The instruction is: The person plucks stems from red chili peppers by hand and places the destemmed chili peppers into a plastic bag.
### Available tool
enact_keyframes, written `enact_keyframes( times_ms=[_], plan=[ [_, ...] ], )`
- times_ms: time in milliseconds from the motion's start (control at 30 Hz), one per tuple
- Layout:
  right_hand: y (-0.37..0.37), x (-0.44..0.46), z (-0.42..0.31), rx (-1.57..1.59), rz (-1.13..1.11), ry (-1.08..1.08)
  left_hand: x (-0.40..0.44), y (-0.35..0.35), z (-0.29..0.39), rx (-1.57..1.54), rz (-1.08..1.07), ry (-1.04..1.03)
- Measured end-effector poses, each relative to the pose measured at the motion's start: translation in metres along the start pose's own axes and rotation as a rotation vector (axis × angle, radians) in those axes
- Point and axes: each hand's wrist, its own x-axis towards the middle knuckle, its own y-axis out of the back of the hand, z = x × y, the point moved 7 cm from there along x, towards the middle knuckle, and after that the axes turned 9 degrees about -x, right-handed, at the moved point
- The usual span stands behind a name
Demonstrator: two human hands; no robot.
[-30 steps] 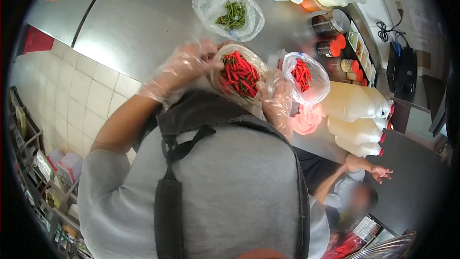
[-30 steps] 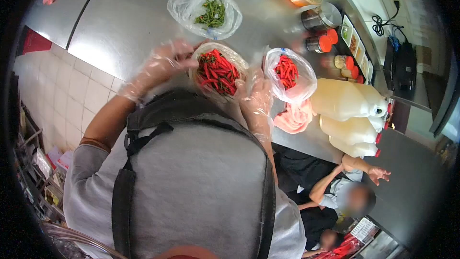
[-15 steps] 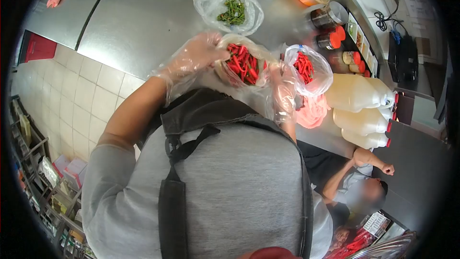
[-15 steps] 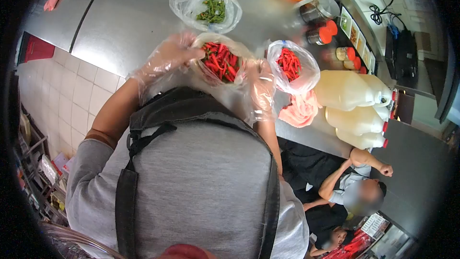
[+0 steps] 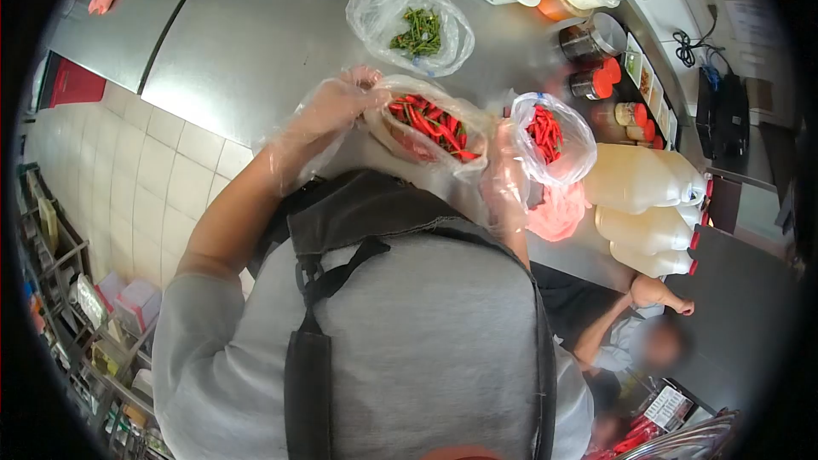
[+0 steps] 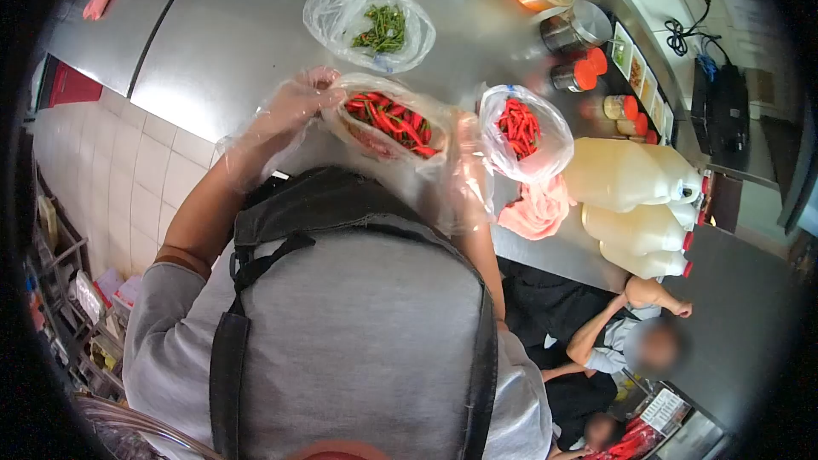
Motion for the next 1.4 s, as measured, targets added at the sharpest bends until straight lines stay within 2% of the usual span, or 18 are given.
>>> enact_keyframes(
  times_ms=[33, 100, 200, 233, 300, 367, 433, 667, 733, 800, 867, 933, 1000, 1067, 1167, 1233, 1300, 1400],
  plan=[
    [0.006, 0.006, 0.012, -0.123, 0.045, -0.115, 0.001, 0.004, 0.000, 0.108, 0.078, 0.003],
    [-0.002, 0.010, 0.022, -0.149, 0.026, 0.066, -0.002, -0.009, 0.002, 0.144, -0.004, -0.044],
    [-0.024, 0.017, -0.008, -0.853, -0.020, 0.395, 0.001, -0.015, 0.008, 0.279, -0.045, -0.023],
    [-0.023, 0.017, -0.005, -0.849, -0.024, 0.388, 0.001, -0.012, 0.004, 0.369, -0.008, 0.054],
    [-0.017, 0.015, -0.010, -0.533, 0.016, 0.333, -0.003, -0.014, 0.004, 0.196, 0.001, 0.016],
    [-0.006, 0.014, 0.007, -0.377, 0.033, 0.061, -0.006, -0.010, 0.008, 0.031, 0.005, -0.031],
    [-0.010, 0.021, 0.019, 0.341, -0.047, -0.112, -0.001, 0.005, 0.000, -0.133, 0.020, 0.070],
    [-0.009, 0.036, 0.080, 0.447, -0.142, -0.227, 0.022, 0.039, -0.042, -0.344, -0.194, 0.226],
    [-0.023, 0.016, 0.026, 0.253, 0.006, -0.176, 0.018, 0.036, -0.020, 0.008, 0.076, -0.012],
    [-0.020, 0.007, 0.004, 0.059, 0.155, -0.130, 0.003, 0.008, 0.002, 0.179, 0.131, -0.148],
    [-0.023, 0.006, -0.023, -0.254, 0.100, 0.229, -0.006, -0.011, 0.026, 0.351, 0.180, -0.286],
    [-0.034, 0.004, -0.035, -0.533, 0.037, 0.334, -0.015, -0.039, 0.040, 1.011, 0.089, -0.501],
    [-0.045, 0.017, -0.014, -0.813, -0.258, 0.403, -0.008, -0.038, 0.027, 1.130, 0.065, -0.371],
    [-0.028, 0.030, 0.012, -0.812, -0.185, 0.316, 0.002, -0.030, 0.020, 1.250, 0.047, -0.247],
    [-0.024, 0.018, -0.001, -0.416, 0.051, 0.099, 0.002, -0.015, 0.012, 1.011, 0.035, -0.135],
    [-0.029, 0.020, -0.011, -0.328, -0.084, -0.042, -0.005, -0.017, 0.007, 0.241, -0.030, -0.107],
    [-0.024, 0.019, -0.011, -0.443, 0.015, -0.200, 0.004, -0.010, -0.002, 0.110, -0.045, -0.071],
    [-0.020, 0.031, 0.015, 0.001, -0.010, -0.220, 0.008, -0.013, -0.009, -0.018, -0.020, 0.011]
  ],
)
